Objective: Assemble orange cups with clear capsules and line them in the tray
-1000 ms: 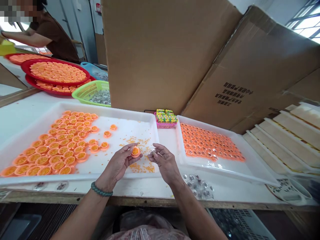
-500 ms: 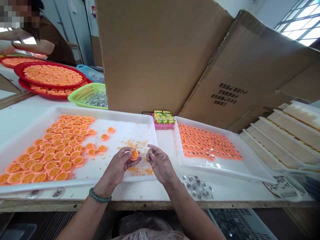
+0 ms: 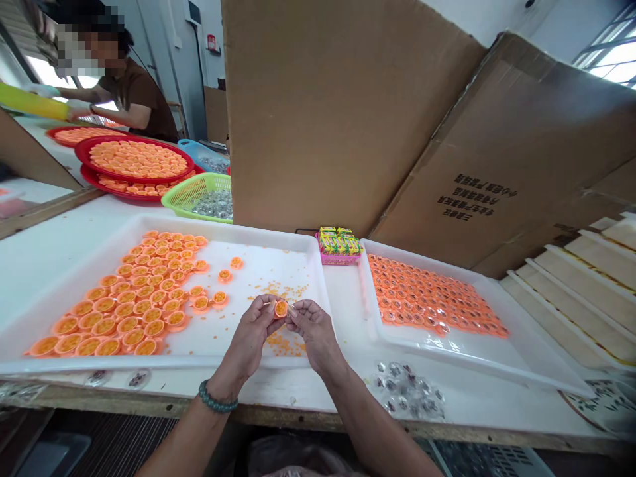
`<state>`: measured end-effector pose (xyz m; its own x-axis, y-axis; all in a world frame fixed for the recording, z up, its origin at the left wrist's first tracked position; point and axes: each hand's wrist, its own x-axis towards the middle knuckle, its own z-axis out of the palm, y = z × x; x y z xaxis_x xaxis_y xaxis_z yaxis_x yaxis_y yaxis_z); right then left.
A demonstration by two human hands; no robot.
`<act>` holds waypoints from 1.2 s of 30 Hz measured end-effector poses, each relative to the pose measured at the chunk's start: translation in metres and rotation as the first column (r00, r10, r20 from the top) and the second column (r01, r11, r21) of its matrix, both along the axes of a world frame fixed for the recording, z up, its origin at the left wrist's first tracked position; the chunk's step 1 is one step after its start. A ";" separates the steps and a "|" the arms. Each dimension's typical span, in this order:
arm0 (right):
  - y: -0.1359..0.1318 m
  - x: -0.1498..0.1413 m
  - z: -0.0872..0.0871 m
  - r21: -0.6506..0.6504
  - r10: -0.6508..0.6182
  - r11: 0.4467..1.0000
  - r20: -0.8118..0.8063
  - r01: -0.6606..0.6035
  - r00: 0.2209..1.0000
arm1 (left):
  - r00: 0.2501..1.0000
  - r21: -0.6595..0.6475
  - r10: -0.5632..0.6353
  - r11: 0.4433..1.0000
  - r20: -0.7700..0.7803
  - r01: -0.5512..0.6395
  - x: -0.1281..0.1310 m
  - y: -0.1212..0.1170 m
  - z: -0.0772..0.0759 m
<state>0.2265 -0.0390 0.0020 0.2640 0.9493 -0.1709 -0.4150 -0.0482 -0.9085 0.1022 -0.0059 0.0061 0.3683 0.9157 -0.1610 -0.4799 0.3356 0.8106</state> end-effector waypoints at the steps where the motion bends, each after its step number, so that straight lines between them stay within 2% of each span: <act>1: 0.000 -0.001 -0.001 -0.004 -0.026 1.000 0.052 0.026 0.998 | 1.000 0.001 0.012 1.000 -0.002 -0.012 0.000 0.000 0.000; 3: 0.001 -0.003 -0.001 -0.011 -0.052 0.999 0.095 0.053 0.994 | 1.000 -0.003 0.029 1.000 -0.009 -0.029 0.001 0.000 -0.001; 8: 0.007 -0.007 0.003 -0.083 -0.034 0.996 -0.025 0.032 0.999 | 0.998 0.016 0.032 0.999 -0.058 -0.031 0.001 -0.001 -0.001; 13: 0.012 -0.009 0.004 -0.129 -0.040 0.991 -0.037 0.035 0.999 | 0.993 0.071 0.027 0.997 -0.115 -0.019 0.001 -0.003 0.000; 20: 0.010 0.001 0.010 -0.147 0.021 0.989 0.118 -0.003 0.993 | 0.984 0.188 -0.065 0.977 -0.166 0.097 -0.001 -0.005 -0.002; 25: 0.005 0.007 0.017 -0.116 0.050 0.993 0.320 -0.013 0.946 | 0.970 0.215 -0.099 0.965 -0.224 0.149 -0.002 -0.007 0.001; 28: -0.005 0.008 0.020 -0.026 0.029 0.999 0.498 -0.019 0.867 | 0.978 0.158 -0.094 0.980 -0.185 0.124 0.000 -0.007 0.003; 32: -0.021 0.007 0.019 0.205 -0.059 0.965 0.776 -0.163 0.628 | 0.982 0.111 -0.101 0.987 -0.160 0.119 0.000 -0.006 0.004; 34: -0.023 0.007 0.016 0.253 -0.103 0.943 0.841 -0.218 0.531 | 0.979 0.108 -0.118 0.985 -0.166 0.137 0.000 -0.006 0.004; 36: -0.022 0.007 0.011 0.267 -0.136 0.937 0.873 -0.226 0.468 | 0.976 0.116 -0.132 0.981 -0.175 0.154 0.000 -0.006 0.005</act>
